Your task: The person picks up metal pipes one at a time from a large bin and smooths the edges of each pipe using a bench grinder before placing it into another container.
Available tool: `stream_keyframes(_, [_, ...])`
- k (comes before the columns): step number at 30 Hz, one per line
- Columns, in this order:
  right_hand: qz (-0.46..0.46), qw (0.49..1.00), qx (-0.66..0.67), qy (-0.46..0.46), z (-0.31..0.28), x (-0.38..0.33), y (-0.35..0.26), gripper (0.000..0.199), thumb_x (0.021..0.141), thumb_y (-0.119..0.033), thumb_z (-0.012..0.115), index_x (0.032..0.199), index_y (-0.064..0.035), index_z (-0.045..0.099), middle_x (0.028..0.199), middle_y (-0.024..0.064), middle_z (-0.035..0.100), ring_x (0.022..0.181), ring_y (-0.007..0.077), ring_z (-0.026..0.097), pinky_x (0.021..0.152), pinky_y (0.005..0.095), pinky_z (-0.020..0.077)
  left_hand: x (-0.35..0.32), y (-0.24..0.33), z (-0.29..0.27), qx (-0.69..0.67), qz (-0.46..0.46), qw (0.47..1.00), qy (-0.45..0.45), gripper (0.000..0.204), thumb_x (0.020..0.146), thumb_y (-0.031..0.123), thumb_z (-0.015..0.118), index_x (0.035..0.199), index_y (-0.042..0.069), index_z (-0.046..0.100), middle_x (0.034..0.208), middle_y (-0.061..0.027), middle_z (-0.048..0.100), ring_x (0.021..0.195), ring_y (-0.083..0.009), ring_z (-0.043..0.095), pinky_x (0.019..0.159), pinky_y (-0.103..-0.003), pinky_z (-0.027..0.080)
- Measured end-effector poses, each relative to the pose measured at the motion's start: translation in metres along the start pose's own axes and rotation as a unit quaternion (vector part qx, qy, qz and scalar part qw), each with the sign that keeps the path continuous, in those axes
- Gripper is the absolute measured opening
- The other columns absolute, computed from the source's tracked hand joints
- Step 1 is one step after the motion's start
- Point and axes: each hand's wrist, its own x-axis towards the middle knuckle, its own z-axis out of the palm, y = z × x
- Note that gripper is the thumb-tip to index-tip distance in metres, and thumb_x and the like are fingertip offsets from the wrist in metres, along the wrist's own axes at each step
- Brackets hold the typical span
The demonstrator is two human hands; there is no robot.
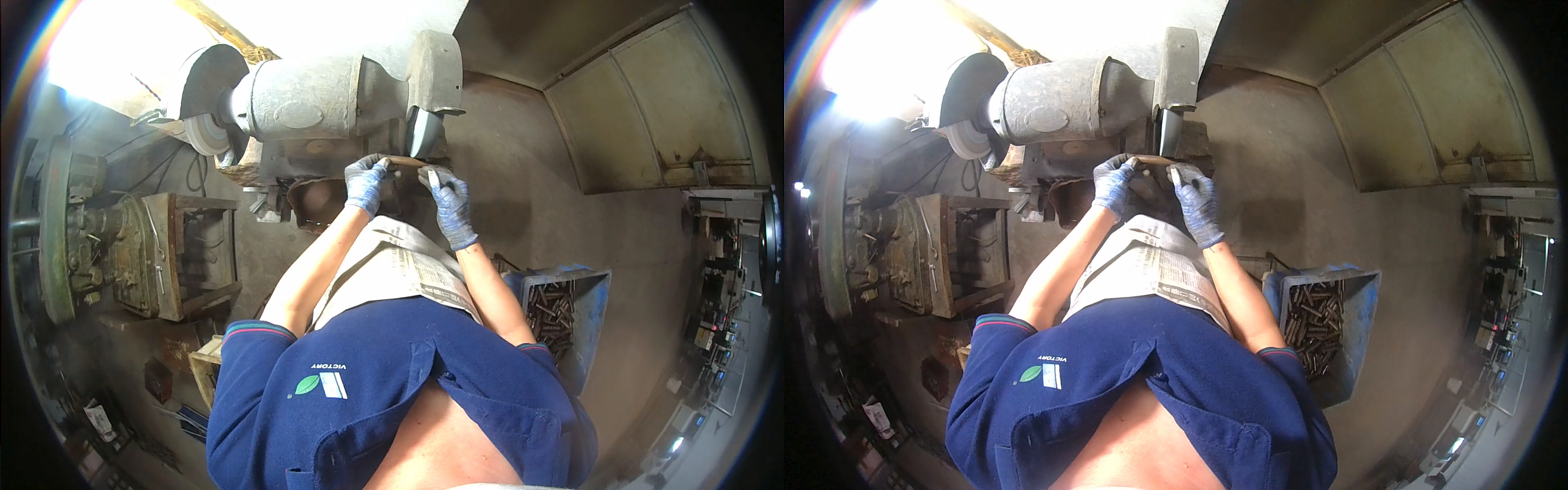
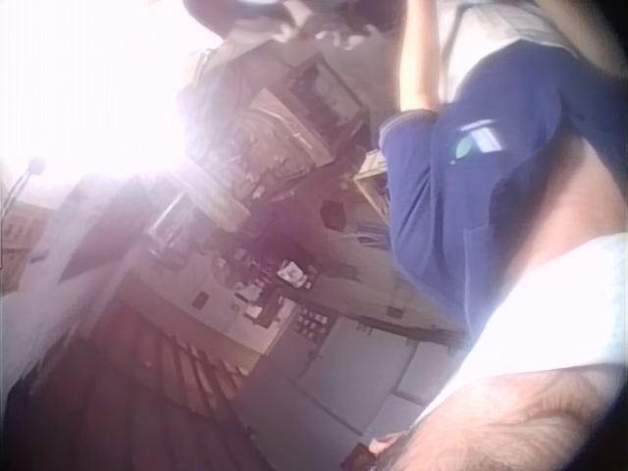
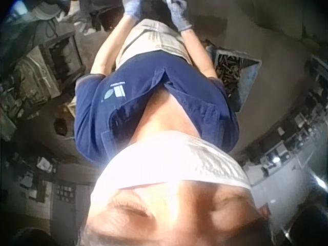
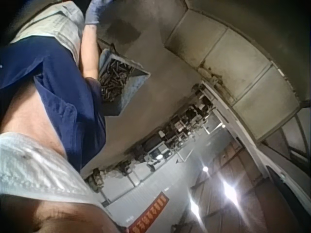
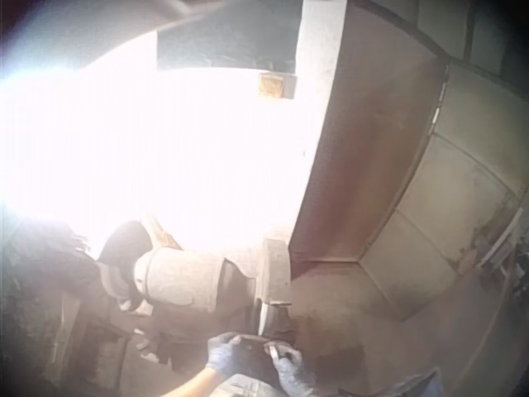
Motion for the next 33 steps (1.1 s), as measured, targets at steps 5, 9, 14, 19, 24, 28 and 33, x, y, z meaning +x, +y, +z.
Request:
stream_keyframes(5, [0.003,1.0,0.028,0.002,0.007,0.001,0.002,0.02,0.089,-0.01,0.057,0.099,0.0068,0.062,0.102,0.0151,0.061,0.095,0.0222,0.061,0.088,0.0353,0.0503,0.002,0.001,-0.006,-0.003,0.013,1.0,0.013,0.008,0.085,0.001,0.058,0.088,-0.003,0.064,0.077,-0.0092,0.065,0.06,-0.0131,0.061,0.055,-0.025,0.052])
stream_keyframes(9, [0.026,0.995,0.093,0.034,-0.011,0.0,0.002,0.023,0.09,-0.016,0.057,0.097,0.0053,0.064,0.097,0.0143,0.064,0.091,0.0226,0.062,0.087,0.0359,0.0504,0.006,-0.009,0.011,0.028,-0.022,0.999,-0.011,0.007,0.084,0.004,0.061,0.087,-0.002,0.064,0.077,-0.0073,0.066,0.062,-0.0129,0.061,0.057,-0.025,0.05])
stream_keyframes(14, [0.048,0.994,0.08,0.061,-0.025,0.0,0.006,0.022,0.089,-0.017,0.058,0.094,0.004,0.064,0.095,0.0132,0.064,0.089,0.0221,0.063,0.087,0.036,0.0504,0.008,-0.016,0.021,-0.001,-0.046,0.999,-0.026,0.008,0.084,0.002,0.06,0.086,-0.004,0.064,0.074,-0.0087,0.065,0.059,-0.0141,0.061,0.056,-0.024,0.05])
stream_keyframes(19, [0.041,0.995,0.082,0.034,-0.007,0.002,0.006,0.02,0.089,-0.014,0.058,0.095,0.0038,0.064,0.095,0.0137,0.064,0.091,0.0221,0.062,0.087,0.0372,0.0508,0.014,-0.012,0.004,0.032,-0.013,0.999,-0.01,0.009,0.085,0.001,0.058,0.086,-0.005,0.064,0.074,-0.0093,0.064,0.057,-0.016,0.061,0.054,-0.026,0.051])
stream_keyframes(24, [0.054,0.994,0.087,0.028,0.011,0.006,0.011,0.02,0.09,-0.014,0.057,0.096,0.0043,0.063,0.095,0.0133,0.064,0.091,0.0219,0.062,0.088,0.0367,0.0507,0.021,-0.005,-0.013,0.026,-0.015,1.0,0.003,0.008,0.085,0.004,0.06,0.087,-0.002,0.064,0.074,-0.0069,0.065,0.061,-0.0135,0.061,0.057,-0.024,0.05])
stream_keyframes(28, [0.065,0.989,0.128,0.021,0.02,0.007,0.01,0.02,0.091,-0.014,0.055,0.096,0.0043,0.064,0.097,0.0133,0.063,0.094,0.0221,0.061,0.089,0.0367,0.0502,0.022,-0.002,-0.025,0.02,-0.003,1.0,-0.003,0.008,0.085,0.003,0.059,0.088,-0.003,0.063,0.075,-0.007,0.065,0.062,-0.0132,0.061,0.057,-0.024,0.05])
stream_keyframes(33, [-0.064,0.998,0.0,-0.026,0.021,-0.008,-0.003,0.019,0.089,-0.008,0.054,0.1,0.0042,0.064,0.105,0.0137,0.061,0.102,0.023,0.058,0.092,0.0357,0.0476,-0.008,0.018,-0.033,0.037,0.029,0.997,-0.054,0.008,0.084,0.001,0.06,0.09,-0.003,0.064,0.078,-0.0065,0.066,0.064,-0.0117,0.06,0.06,-0.023,0.048])
